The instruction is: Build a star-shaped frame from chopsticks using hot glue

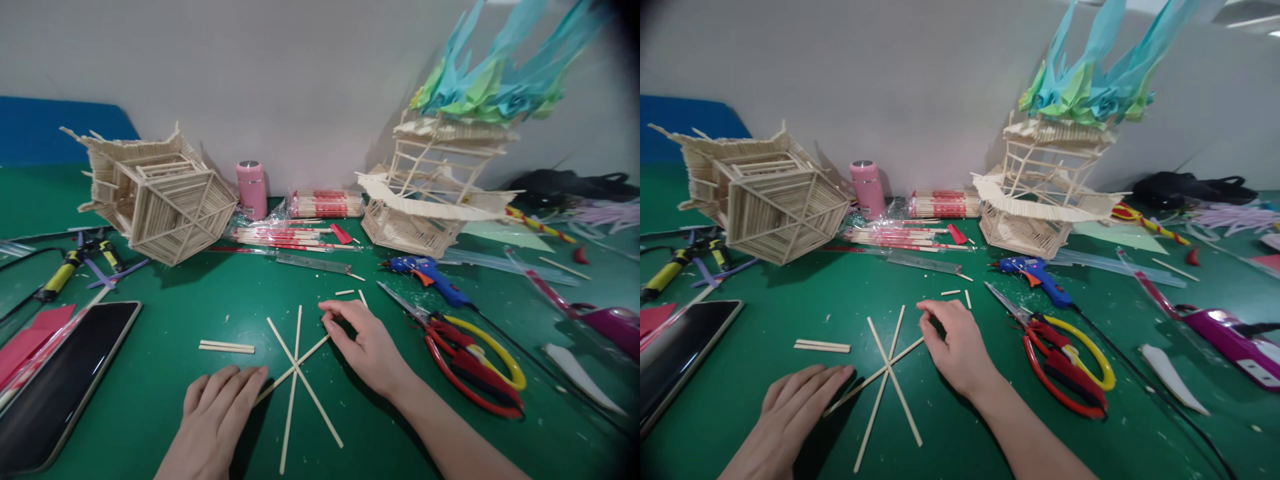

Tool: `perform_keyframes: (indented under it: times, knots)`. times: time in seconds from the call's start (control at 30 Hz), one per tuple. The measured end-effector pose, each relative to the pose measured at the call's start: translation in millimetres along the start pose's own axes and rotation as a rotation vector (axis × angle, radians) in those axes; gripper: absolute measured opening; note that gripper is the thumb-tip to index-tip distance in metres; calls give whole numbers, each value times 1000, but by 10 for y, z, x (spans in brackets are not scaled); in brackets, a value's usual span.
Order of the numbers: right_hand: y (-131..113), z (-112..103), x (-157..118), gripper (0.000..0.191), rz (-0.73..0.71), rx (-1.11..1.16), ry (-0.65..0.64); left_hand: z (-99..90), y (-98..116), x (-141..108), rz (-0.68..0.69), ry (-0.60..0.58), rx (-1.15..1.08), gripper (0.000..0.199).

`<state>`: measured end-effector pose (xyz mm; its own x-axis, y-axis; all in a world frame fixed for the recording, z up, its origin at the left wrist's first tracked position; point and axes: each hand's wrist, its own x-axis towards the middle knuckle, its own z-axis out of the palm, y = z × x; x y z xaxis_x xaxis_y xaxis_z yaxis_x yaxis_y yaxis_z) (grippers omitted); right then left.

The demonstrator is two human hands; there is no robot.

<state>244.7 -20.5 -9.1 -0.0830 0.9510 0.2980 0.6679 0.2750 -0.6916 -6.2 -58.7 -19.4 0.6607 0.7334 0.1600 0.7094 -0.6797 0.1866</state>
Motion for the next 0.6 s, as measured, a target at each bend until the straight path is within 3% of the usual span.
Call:
perform_keyframes:
  times: [0.17, 0.43, 0.6]
  knots:
    - [19, 18, 1, 22, 0, 11, -1, 68, 0, -8, 2, 28, 8, 85]
    - [34, 30, -3, 21, 24, 17, 4, 31, 24, -1, -48, -44, -39, 82]
    - [30, 28, -18, 28, -17, 17, -17, 86, -15, -20, 6, -12, -21, 88]
